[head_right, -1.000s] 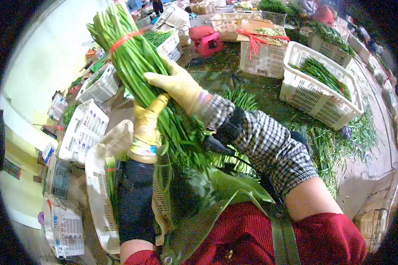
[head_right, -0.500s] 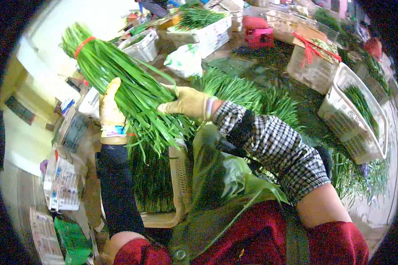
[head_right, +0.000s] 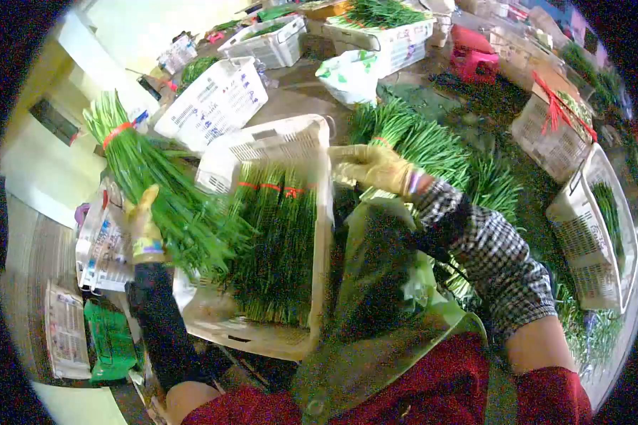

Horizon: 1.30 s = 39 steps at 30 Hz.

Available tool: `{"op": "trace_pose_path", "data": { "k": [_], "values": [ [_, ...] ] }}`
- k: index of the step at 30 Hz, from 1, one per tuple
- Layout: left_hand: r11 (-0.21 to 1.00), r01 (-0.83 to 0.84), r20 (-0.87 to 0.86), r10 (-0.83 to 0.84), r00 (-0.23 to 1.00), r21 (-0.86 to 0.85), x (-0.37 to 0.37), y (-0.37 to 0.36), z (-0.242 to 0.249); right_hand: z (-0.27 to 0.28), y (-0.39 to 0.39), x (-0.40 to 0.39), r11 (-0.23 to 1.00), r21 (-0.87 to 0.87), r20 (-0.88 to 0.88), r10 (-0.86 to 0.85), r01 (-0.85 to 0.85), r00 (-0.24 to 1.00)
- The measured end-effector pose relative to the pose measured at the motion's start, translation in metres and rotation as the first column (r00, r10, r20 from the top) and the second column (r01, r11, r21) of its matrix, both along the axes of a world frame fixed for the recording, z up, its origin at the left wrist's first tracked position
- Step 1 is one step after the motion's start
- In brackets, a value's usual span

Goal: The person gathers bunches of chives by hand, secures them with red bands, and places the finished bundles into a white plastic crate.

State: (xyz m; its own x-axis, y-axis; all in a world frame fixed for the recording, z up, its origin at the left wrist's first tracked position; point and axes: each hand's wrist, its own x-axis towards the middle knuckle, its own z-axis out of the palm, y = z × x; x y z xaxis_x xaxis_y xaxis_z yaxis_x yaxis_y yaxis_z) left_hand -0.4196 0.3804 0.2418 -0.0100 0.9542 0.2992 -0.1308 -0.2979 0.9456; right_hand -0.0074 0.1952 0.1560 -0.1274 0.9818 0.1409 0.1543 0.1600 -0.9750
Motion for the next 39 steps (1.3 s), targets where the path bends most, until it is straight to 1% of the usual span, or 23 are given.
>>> {"op": "trace_pose_path", "data": {
  "k": [1, 2, 3, 7, 8, 9, 11, 13, 15, 17, 19, 21, 23, 25, 26, 28, 29, 31, 32, 34, 36, 38, 39],
  "values": [
    [0.997, 0.06, -0.103, -0.054, 0.993, 0.056, -0.031, -0.004, -0.001, 0.004, 0.002, 0.0, 0.999, 0.036, 0.069, -0.01, 0.007, 0.998],
    [0.991, -0.044, -0.282, 0.078, 0.956, 0.122, -0.064, 0.013, -0.017, 0.007, -0.006, 0.0, 0.995, -0.086, -0.088, -0.062, 0.054, 0.994],
    [1.0, 0.007, -0.185, -0.003, 0.983, 0.02, -0.074, 0.006, -0.018, 0.0, -0.006, 0.004, 0.99, -0.05, -0.117, -0.134, 0.129, 0.984],
    [0.993, -0.054, -0.425, 0.095, 0.9, 0.108, -0.12, 0.039, -0.069, -0.006, -0.016, 0.028, 0.975, -0.128, -0.112, -0.197, 0.183, 0.974],
    [0.999, -0.052, -0.384, 0.052, 0.922, 0.012, -0.123, 0.047, -0.086, -0.006, -0.02, 0.031, 0.954, -0.182, -0.053, -0.252, 0.239, 0.966],
    [0.999, -0.013, -0.3, 0.022, 0.954, 0.032, -0.114, 0.049, -0.103, -0.008, -0.025, 0.034, 0.944, -0.204, -0.038, -0.271, 0.258, 0.962],
    [0.997, -0.032, -0.362, 0.054, 0.931, 0.067, -0.106, 0.069, -0.146, -0.02, -0.029, 0.042, 0.931, -0.254, -0.027, -0.277, 0.262, 0.96],
    [0.972, -0.214, -0.687, 0.222, 0.692, 0.098, -0.074, 0.06, -0.152, -0.025, -0.036, 0.045, 0.909, -0.265, 0.025, -0.326, 0.321, 0.945],
    [0.981, -0.196, -0.659, 0.152, 0.737, 0.008, -0.063, 0.079, -0.186, -0.03, -0.041, 0.049, 0.885, -0.289, 0.054, -0.365, 0.364, 0.93],
    [0.954, -0.169, -0.749, 0.299, 0.592, 0.247, -0.055, 0.093, -0.218, -0.051, -0.041, 0.067, 0.854, -0.344, 0.029, -0.405, 0.39, 0.914],
    [0.974, -0.193, -0.799, 0.211, 0.563, 0.121, -0.046, 0.09, -0.221, -0.047, -0.039, 0.066, 0.816, -0.37, 0.112, -0.436, 0.445, 0.893],
    [0.974, -0.214, -0.794, 0.074, 0.603, -0.071, -0.031, 0.076, -0.208, -0.044, -0.029, 0.064, 0.868, -0.234, 0.272, -0.374, 0.438, 0.887],
    [0.976, -0.218, -0.857, 0.103, 0.505, -0.011, -0.022, 0.063, -0.201, -0.035, -0.009, 0.055, 0.924, -0.102, 0.363, -0.311, 0.369, 0.879],
    [0.985, -0.17, -0.847, 0.083, 0.525, -0.009, -0.004, 0.039, -0.178, -0.021, 0.024, 0.033, 0.967, 0.02, 0.393, -0.241, 0.254, 0.888],
    [0.99, -0.143, -0.838, 0.072, 0.54, -0.007, 0.004, 0.033, -0.173, -0.01, 0.044, 0.022, 0.954, 0.266, 0.606, -0.279, 0.14, 0.745],
    [0.999, 0.02, -0.804, 0.022, 0.594, 0.041, 0.001, 0.027, -0.18, 0.023, 0.076, -0.017, 0.92, 0.39, 0.808, -0.316, -0.048, 0.497],
    [0.992, 0.088, -0.786, 0.018, 0.618, 0.092, 0.006, 0.02, -0.177, 0.041, 0.089, -0.041, 0.946, 0.319, 0.854, -0.265, -0.048, 0.447],
    [0.933, 0.269, -0.786, 0.025, 0.618, 0.241, 0.017, 0.013, -0.171, 0.043, 0.116, -0.069, 0.783, 0.52, 0.853, -0.494, -0.341, 0.167],
    [0.885, 0.347, -0.787, 0.035, 0.616, 0.311, 0.02, 0.007, -0.165, 0.04, 0.127, -0.081, 0.719, 0.562, 0.819, -0.552, -0.409, 0.157],
    [0.869, 0.41, -0.807, -0.023, 0.59, 0.275, 0.033, -0.013, -0.148, 0.024, 0.151, -0.098, 0.538, 0.663, 0.708, -0.676, -0.52, 0.203],
    [0.864, 0.444, -0.882, 0.001, 0.47, 0.237, 0.037, -0.023, -0.136, 0.014, 0.155, -0.106, 0.714, 0.54, 0.841, -0.432, -0.446, 0.327],
    [0.855, 0.467, -0.883, -0.023, 0.469, 0.226, 0.036, -0.021, -0.142, 0.015, 0.149, -0.104, 0.814, 0.253, 0.966, -0.18, -0.523, 0.188],
    [0.847, 0.481, -0.882, -0.03, 0.471, 0.228, 0.037, -0.018, -0.144, 0.014, 0.149, -0.103, 0.807, 0.314, 0.939, -0.187, -0.5, 0.289]
  ]
}}
